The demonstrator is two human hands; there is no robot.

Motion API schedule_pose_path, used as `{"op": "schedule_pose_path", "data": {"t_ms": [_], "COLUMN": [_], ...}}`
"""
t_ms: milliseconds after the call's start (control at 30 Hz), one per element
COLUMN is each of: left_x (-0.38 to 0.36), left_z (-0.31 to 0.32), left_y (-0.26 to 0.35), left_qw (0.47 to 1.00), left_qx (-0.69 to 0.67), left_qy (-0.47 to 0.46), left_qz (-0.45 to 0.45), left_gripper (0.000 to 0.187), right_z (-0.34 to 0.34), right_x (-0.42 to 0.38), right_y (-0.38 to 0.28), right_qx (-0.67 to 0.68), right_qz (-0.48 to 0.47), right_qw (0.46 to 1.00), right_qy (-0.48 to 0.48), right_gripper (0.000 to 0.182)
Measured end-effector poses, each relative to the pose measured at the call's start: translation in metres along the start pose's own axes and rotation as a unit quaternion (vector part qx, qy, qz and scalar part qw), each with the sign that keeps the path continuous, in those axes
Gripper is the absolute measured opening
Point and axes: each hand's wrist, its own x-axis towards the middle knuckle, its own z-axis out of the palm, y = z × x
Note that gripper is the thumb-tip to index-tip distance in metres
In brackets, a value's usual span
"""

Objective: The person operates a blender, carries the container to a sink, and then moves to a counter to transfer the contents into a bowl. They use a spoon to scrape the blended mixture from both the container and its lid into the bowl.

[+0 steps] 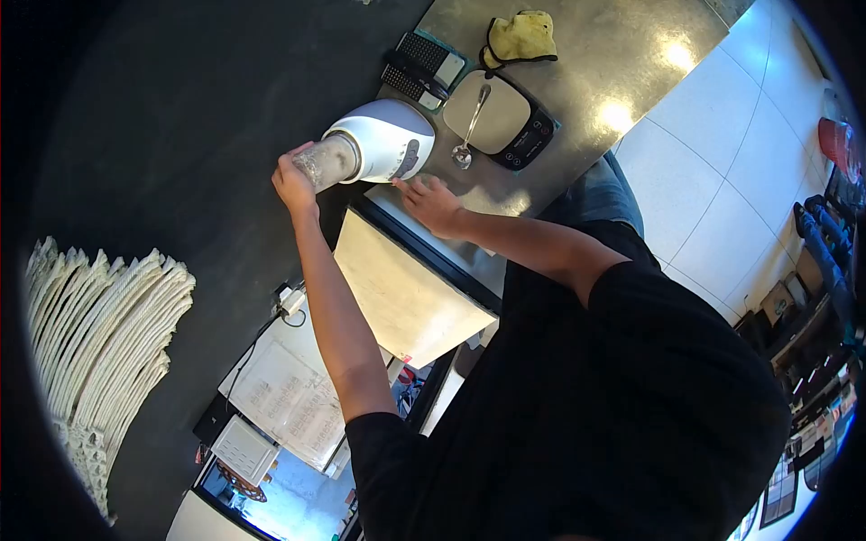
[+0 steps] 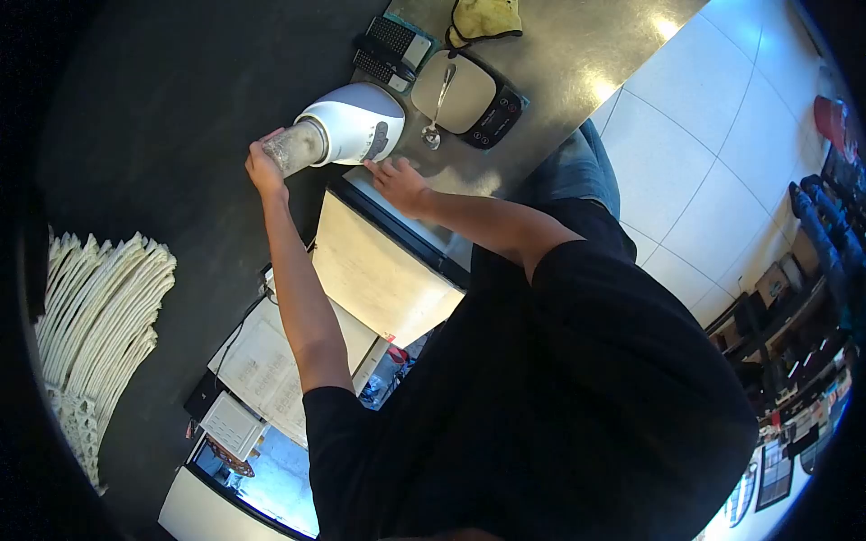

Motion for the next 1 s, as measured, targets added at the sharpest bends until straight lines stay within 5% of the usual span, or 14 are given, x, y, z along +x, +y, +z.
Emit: {"op": "schedule_pose_path", "data": {"t_ms": [1000], "left_x": [0.003], "left_z": [-0.003], "left_y": [-0.003], "left_qw": [1.0], "left_qx": [0.02], "left_qy": [-0.01], "left_qz": [-0.006], "left_gripper": [0.052], "right_z": [0.003], "right_x": [0.0], "right_y": [-0.001], "right_qx": [-0.025], "right_qz": [-0.001], "right_qw": [1.0], "right_qy": [0.01], "right_gripper": [0.061]}}
